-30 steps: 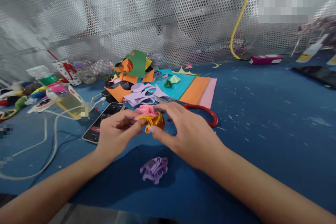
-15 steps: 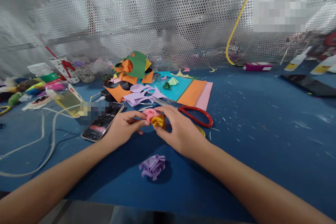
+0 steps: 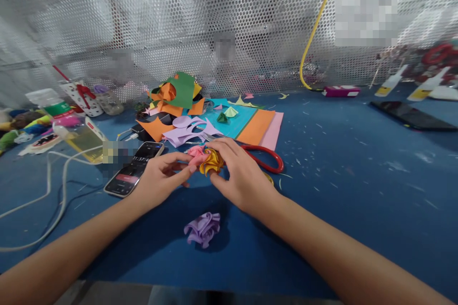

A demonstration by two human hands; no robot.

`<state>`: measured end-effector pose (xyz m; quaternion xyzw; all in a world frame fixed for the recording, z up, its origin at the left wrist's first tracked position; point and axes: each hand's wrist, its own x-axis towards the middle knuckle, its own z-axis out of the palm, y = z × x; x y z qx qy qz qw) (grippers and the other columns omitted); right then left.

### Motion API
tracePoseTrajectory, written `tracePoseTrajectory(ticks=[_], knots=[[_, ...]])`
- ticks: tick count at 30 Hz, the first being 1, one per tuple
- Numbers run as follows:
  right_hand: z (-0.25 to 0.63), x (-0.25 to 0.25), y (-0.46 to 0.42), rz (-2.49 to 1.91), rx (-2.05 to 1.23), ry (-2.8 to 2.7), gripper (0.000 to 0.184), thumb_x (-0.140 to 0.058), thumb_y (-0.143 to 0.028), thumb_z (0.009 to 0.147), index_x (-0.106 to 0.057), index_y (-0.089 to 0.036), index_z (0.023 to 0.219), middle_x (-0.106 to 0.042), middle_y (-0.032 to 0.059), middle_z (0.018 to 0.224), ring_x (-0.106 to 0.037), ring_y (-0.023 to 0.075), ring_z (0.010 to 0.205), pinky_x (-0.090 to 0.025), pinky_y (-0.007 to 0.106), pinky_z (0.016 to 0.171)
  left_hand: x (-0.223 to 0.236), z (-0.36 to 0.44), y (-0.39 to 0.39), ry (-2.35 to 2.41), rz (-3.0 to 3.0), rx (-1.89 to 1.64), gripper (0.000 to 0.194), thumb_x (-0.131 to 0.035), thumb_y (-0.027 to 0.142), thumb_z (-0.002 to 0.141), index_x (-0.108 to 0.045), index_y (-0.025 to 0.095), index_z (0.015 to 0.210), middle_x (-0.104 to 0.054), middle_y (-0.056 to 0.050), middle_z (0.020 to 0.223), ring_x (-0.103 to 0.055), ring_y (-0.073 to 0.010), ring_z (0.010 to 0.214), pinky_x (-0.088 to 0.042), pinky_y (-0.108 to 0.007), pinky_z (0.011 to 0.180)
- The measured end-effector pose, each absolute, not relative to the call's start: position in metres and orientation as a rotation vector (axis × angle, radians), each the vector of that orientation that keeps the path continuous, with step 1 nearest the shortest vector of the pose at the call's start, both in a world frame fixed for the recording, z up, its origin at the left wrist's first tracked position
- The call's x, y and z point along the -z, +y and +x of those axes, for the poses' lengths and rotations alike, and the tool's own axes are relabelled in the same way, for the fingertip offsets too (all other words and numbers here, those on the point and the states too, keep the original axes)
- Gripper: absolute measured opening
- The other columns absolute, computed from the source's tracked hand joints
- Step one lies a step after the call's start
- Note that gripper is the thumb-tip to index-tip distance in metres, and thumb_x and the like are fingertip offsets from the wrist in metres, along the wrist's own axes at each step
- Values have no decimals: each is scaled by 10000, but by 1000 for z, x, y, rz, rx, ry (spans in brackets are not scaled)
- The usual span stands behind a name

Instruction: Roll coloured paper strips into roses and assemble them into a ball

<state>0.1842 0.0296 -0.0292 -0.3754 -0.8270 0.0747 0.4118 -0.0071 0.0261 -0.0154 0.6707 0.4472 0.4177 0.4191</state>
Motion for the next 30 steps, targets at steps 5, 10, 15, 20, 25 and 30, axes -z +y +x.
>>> tracePoseTrajectory(ticks=[5,10,15,20,25,30], knots=[[184,25,26,-917,-144,-2033,425,-553,-90,749,-462,-200,1149,-556,117,1160,-531,252,1128,-522,416,856,16,-8,24,1053,1704,-1145,168,-658,300,779,-679,175,890,-683,-33,830,-645,-122,657,-583,-196,494],[185,23,24,-907,-86,-2037,430,-558,-86,753,-454,-218,1148,-555,112,1158,-530,253,1133,-489,449,914,16,-7,22,1040,1712,-1189,186,-709,297,743,-674,190,891,-699,-20,835,-684,-140,706,-582,-178,511],[185,22,22,-911,-42,-2043,431,-557,-86,755,-448,-225,1148,-554,110,1156,-534,259,1127,-481,463,927,13,-6,20,1038,1734,-1186,270,-779,262,665,-666,183,898,-719,-32,891,-710,-168,777,-554,-136,496],[185,22,21,-901,-12,-2037,438,-557,-86,757,-445,-224,1157,-552,109,1148,-533,257,1119,-504,445,888,12,-7,17,1037,1783,-1174,279,-762,278,688,-660,175,926,-719,-42,884,-711,-167,767,-532,-122,462],[186,20,19,-906,-15,-2022,430,-557,-78,754,-442,-231,1138,-545,110,1150,-536,256,1111,-535,407,816,12,-8,17,987,1809,-1191,266,-720,257,736,-652,177,981,-720,-55,936,-710,-171,795,-583,-166,542],[185,19,18,-911,-2,-2017,425,-553,-80,756,-432,-247,1127,-545,108,1149,-543,266,1103,-527,422,812,10,-7,13,988,1844,-1200,263,-664,212,765,-639,161,1022,-715,-78,939,-707,-182,812,-605,-202,563]])
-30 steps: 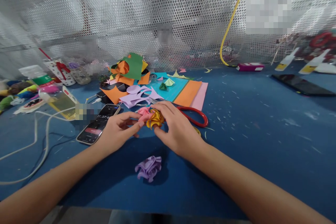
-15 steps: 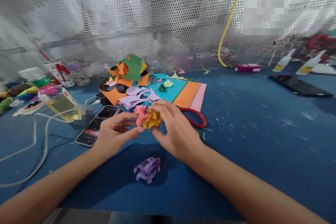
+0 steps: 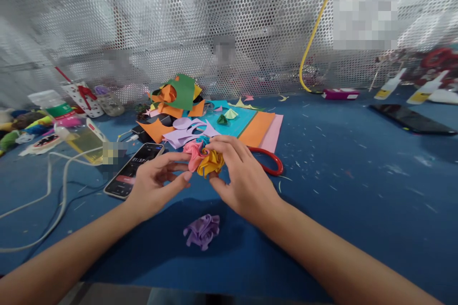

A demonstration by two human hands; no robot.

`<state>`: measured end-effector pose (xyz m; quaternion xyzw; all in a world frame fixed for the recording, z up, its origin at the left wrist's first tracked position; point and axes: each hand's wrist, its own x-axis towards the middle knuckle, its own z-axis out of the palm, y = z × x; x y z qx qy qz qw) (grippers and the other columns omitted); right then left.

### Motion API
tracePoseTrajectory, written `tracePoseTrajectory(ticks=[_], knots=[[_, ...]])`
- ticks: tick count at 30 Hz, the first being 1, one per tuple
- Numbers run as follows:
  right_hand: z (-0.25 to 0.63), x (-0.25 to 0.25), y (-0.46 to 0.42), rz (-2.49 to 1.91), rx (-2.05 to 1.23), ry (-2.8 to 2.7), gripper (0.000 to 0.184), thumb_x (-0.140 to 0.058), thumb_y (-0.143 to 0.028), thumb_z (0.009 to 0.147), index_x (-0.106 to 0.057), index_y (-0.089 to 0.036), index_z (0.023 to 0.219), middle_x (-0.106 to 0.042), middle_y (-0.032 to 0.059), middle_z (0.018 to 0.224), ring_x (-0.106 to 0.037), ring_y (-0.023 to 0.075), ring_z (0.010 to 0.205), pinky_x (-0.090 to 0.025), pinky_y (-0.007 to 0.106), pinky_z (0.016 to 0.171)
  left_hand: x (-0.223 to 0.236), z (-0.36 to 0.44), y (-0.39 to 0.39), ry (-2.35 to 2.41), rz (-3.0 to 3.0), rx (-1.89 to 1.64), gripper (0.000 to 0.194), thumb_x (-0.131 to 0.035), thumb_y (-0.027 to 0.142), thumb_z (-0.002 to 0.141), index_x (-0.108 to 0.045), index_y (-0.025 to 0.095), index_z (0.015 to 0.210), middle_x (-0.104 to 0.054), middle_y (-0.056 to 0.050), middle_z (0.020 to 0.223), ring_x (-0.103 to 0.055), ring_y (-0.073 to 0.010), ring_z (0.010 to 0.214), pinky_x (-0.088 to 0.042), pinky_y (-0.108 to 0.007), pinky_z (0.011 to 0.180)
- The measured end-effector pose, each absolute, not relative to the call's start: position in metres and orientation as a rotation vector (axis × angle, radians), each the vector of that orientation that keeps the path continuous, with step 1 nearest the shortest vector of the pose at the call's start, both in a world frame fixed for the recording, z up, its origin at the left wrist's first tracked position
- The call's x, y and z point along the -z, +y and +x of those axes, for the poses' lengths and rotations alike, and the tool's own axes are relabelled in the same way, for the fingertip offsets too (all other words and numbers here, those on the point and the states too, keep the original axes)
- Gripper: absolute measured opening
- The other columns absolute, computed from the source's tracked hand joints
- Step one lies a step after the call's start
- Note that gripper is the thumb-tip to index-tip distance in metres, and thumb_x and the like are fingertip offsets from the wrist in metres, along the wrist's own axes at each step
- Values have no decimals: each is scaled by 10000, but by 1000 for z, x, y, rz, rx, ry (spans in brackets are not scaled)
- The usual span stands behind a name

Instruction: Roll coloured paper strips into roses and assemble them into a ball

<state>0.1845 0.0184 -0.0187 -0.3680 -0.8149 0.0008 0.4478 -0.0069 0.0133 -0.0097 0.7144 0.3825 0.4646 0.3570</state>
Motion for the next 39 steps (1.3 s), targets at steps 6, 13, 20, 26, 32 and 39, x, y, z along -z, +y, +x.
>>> tracePoseTrajectory(ticks=[6,13,20,26,32,39], knots=[[184,19,18,-916,15,-2042,422,-560,-77,752,-443,-225,1130,-559,110,1134,-536,259,1103,-520,417,834,12,-6,15,1040,1913,-1233,263,-598,134,761,-632,135,1021,-712,-82,919,-703,-163,761,-596,-191,538],[183,21,19,-907,20,-2068,398,-553,-85,759,-449,-226,1117,-568,106,1112,-530,265,1115,-493,458,888,17,-6,20,1040,1886,-1228,204,-635,221,790,-653,158,983,-714,-67,935,-669,-108,621,-551,-160,469],[179,23,17,-893,15,-2088,381,-551,-105,767,-439,-235,1107,-572,114,1114,-546,278,1100,-489,487,883,15,-4,19,1071,1904,-1281,166,-692,258,759,-677,167,897,-729,-57,891,-690,-138,682,-566,-183,508],[176,23,11,-874,11,-2092,369,-539,-107,777,-446,-246,1105,-572,107,1126,-550,274,1097,-487,483,883,13,-4,16,1137,1989,-1317,114,-725,231,721,-661,158,780,-724,-39,775,-688,-134,645,-549,-167,501],[173,24,8,-837,36,-2098,361,-539,-93,775,-467,-228,1102,-584,102,1123,-552,253,1091,-480,447,903,16,-6,17,1178,2146,-1351,103,-727,214,720,-652,165,770,-707,-13,724,-669,-115,631,-540,-154,509],[171,26,6,-839,71,-2101,351,-529,-99,783,-471,-236,1101,-598,94,1115,-567,257,1072,-485,452,883,18,-6,15,1112,2257,-1393,84,-689,190,740,-617,154,762,-682,-7,729,-653,-87,601,-574,-154,551]])
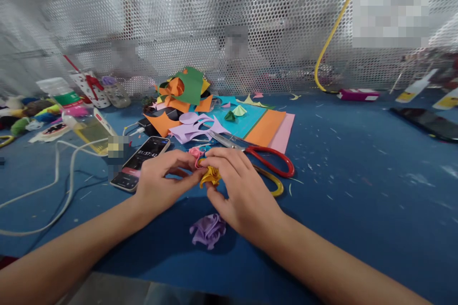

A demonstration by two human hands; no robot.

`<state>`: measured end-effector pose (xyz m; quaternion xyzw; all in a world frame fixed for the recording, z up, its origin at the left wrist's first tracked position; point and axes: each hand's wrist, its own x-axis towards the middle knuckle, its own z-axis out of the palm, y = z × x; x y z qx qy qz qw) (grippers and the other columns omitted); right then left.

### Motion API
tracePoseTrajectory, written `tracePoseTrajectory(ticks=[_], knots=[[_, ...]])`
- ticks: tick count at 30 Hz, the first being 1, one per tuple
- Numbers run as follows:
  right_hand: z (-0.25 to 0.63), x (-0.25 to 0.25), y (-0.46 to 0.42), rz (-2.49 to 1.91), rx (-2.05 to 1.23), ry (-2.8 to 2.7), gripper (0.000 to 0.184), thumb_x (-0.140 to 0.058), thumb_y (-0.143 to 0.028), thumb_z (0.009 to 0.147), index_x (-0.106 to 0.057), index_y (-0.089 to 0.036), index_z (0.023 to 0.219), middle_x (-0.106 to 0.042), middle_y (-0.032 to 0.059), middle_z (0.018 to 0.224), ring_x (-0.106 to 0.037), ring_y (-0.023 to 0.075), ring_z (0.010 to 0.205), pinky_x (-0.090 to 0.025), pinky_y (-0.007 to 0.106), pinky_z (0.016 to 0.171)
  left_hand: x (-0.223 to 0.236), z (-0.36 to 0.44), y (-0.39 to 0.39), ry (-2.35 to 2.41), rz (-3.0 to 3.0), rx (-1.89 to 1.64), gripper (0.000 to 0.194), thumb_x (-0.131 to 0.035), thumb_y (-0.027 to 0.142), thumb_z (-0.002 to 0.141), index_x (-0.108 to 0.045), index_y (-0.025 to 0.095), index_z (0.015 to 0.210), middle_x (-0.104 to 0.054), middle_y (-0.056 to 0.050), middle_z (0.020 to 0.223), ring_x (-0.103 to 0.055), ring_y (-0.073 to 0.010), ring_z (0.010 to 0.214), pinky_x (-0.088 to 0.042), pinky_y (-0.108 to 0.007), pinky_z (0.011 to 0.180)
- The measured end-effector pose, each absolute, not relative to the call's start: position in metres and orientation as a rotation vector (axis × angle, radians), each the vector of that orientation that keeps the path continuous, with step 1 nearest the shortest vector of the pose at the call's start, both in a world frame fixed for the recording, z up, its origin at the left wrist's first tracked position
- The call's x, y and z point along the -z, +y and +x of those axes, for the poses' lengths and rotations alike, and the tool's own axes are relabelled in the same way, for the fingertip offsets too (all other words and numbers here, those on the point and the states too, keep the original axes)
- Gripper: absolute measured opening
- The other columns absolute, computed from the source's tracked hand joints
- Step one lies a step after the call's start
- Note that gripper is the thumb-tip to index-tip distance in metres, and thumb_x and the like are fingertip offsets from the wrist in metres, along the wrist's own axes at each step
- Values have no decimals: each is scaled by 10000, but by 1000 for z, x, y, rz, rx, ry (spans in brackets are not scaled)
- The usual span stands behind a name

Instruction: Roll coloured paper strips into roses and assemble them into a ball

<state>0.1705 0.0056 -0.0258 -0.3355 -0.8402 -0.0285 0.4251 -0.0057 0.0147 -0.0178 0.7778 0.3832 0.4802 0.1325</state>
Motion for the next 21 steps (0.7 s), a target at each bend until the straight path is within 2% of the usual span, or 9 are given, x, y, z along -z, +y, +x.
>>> tracePoseTrajectory(ticks=[9,12,15,21], knots=[[167,24,2,-823,68,-2100,391,-557,-136,792,-442,-251,1147,-580,102,1116,-571,272,1066,-490,465,874,14,-6,15,1046,2456,-1515,44,-607,107,746,-602,133,781,-664,-30,753,-618,-73,622,-564,-143,546],[169,20,0,-826,-7,-2086,339,-561,-208,826,-450,-227,1146,-577,112,1107,-567,258,1061,-505,434,859,11,-7,15,1048,2449,-1532,48,-590,103,753,-607,134,786,-662,-35,775,-610,-69,618,-550,-132,522],[172,15,-1,-837,-96,-2075,265,-506,-207,871,-473,-225,1133,-597,99,1050,-588,232,996,-526,387,783,11,-7,14,1039,2491,-1517,65,-583,102,758,-616,141,799,-669,-39,784,-613,-77,622,-548,-142,523],[173,13,3,-867,-91,-2056,103,-552,-173,847,-563,-214,940,-643,50,883,-616,182,835,-516,332,719,12,-4,14,989,2707,-1486,101,-568,80,757,-637,138,803,-706,-56,780,-672,-127,695,-575,-195,629]])
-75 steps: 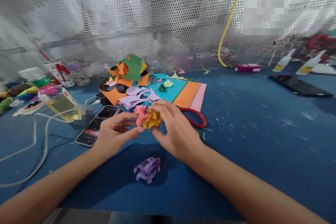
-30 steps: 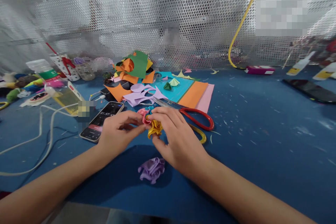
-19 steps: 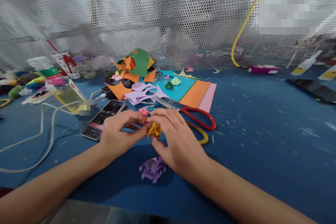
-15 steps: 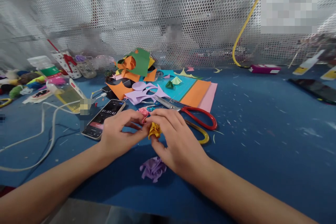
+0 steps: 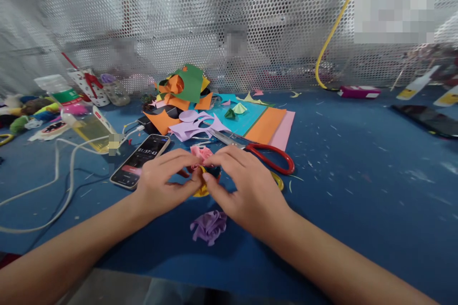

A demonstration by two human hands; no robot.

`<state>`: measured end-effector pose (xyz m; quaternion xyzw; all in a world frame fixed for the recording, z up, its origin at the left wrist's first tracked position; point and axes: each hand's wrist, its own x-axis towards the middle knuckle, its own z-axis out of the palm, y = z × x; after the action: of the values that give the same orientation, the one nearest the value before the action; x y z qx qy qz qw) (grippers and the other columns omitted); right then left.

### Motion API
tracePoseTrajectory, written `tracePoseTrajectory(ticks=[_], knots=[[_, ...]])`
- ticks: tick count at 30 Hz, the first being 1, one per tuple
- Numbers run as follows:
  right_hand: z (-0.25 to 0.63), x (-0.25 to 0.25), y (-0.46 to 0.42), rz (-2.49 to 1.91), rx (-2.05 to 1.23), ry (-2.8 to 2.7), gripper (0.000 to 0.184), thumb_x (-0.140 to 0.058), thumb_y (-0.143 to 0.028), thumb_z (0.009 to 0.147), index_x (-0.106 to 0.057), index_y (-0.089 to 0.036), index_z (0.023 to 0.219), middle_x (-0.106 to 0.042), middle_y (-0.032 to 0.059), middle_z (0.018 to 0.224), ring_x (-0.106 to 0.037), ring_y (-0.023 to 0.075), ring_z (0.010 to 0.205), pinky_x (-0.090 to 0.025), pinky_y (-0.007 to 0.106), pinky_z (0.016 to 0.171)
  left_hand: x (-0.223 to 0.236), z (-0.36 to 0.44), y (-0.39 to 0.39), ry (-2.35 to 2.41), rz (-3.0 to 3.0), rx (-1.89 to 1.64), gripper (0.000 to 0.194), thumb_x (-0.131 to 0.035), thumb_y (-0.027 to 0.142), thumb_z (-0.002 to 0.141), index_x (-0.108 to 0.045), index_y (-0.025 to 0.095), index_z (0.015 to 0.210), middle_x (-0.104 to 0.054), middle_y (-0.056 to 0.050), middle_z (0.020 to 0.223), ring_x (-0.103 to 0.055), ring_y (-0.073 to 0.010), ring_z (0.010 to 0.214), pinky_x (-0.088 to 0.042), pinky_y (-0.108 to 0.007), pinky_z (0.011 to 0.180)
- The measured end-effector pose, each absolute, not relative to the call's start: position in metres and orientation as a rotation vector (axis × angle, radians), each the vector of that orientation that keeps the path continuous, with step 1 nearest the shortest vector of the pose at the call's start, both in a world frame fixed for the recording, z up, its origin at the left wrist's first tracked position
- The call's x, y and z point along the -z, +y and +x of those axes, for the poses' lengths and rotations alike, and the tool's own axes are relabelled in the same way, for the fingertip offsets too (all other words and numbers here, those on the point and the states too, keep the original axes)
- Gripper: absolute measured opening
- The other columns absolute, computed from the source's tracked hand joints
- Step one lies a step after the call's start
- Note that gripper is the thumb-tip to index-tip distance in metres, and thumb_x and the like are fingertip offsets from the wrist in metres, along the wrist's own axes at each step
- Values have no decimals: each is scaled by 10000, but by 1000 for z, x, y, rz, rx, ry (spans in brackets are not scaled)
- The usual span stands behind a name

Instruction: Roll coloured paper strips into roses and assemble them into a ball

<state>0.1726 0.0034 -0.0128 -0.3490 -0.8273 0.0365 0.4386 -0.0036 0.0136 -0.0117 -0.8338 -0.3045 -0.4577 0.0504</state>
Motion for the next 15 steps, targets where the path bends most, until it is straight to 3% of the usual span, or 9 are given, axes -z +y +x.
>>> tracePoseTrajectory(ticks=[7,15], knots=[[175,9,4,-966,-52,-2117,139,-581,-199,795,-596,-192,933,-669,48,851,-629,197,791,-488,331,673,15,-4,13,-812,-2548,1223,104,-570,93,779,-647,118,844,-729,-70,771,-683,-159,667,-576,-243,610],[179,4,3,-1017,-29,-2127,56,-602,-237,784,-607,-184,767,-630,19,712,-592,161,666,-433,288,594,22,-1,9,-998,-2604,1224,295,-583,124,781,-575,137,1076,-740,-32,866,-675,-100,622,-553,-161,539]])
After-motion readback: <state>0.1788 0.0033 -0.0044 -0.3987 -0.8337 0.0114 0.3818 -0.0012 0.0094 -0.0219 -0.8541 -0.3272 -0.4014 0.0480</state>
